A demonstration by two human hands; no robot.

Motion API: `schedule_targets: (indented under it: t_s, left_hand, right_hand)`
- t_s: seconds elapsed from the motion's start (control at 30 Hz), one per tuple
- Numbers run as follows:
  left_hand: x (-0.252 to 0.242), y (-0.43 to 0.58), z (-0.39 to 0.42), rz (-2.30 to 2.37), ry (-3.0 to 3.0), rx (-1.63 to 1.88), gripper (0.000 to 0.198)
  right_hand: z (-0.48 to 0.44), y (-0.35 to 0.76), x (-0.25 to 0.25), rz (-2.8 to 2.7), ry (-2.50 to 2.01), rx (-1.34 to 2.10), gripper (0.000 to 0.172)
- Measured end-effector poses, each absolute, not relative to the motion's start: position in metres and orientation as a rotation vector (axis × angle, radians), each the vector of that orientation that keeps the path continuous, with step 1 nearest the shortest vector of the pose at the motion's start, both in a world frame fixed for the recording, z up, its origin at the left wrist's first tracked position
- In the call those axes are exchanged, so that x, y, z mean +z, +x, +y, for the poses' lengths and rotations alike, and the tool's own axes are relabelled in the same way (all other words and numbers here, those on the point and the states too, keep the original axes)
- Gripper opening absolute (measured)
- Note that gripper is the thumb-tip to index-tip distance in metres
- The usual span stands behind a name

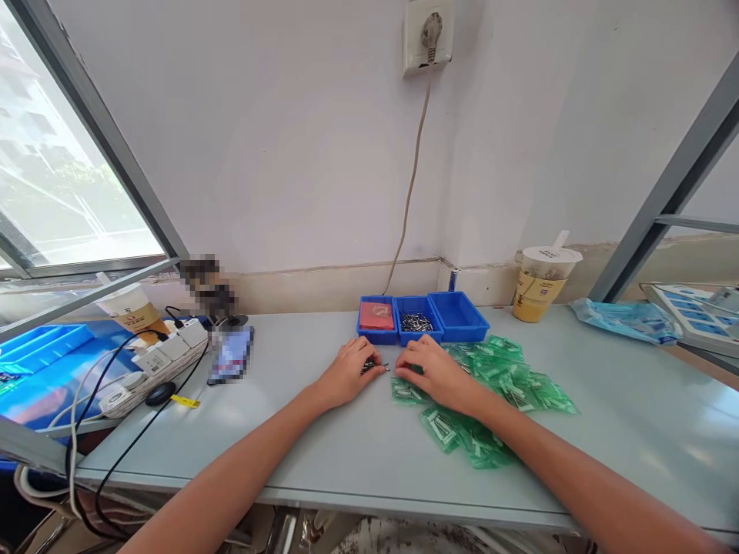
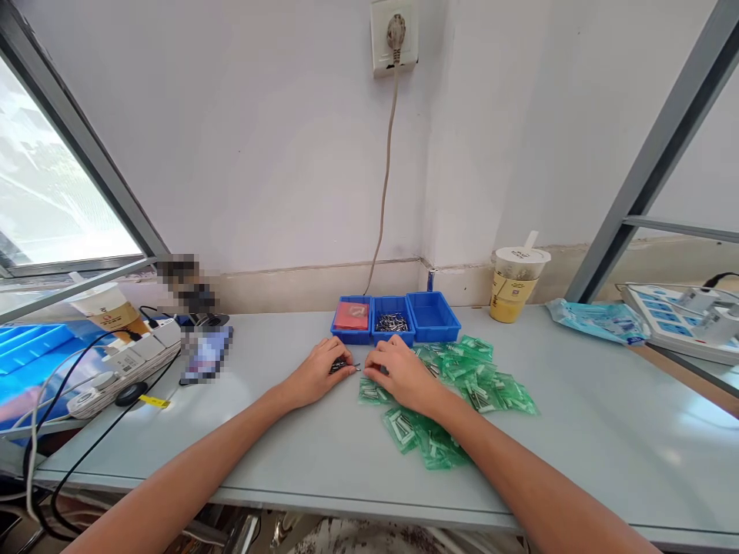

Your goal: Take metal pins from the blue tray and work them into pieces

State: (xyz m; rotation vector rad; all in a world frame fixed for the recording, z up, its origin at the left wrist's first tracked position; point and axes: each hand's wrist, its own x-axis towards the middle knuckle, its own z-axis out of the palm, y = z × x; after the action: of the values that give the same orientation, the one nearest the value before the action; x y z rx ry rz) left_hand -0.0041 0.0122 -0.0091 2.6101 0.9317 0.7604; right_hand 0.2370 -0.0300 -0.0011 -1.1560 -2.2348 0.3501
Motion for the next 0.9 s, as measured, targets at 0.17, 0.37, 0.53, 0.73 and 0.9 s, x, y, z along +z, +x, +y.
schedule_targets:
  t_s: [0.17,0.37,0.53,0.73,0.9]
  left_hand:
    - [-0.0092,-0.0046,0.013,0.913,2.6,0.736,0.018]
    - [-0.0083,-0.0029,0.0129,0.899,2.601,0.705,0.019]
    - [-0.008,0.0006,0.0116,0.902,2.604,0.704,0.017]
    - [-0.0063,0.0015,0.0102,0.879,2.61,0.708,0.02]
    - [-0.006,0.0019,0.0104,0.868,2.606,0.717,0.021]
  right_hand:
    - [-0.0327,0.2367,-0.0006,-2.341,-1.141,0.358,0.018]
    - [-0.0298,0.2368,-0.0034,-2.342,-1.156,0.349,0.015]
    - [-0.0284,0.2342,-0.0055,-2.341,-1.197,0.3,0.013]
    - [-0.0273,0.2336,-0.0071,-2.321,-1.218,0.276,0.011]
    - [-0.0259,0.2335,-0.0087,-2.338,-1.214,0.266,0.013]
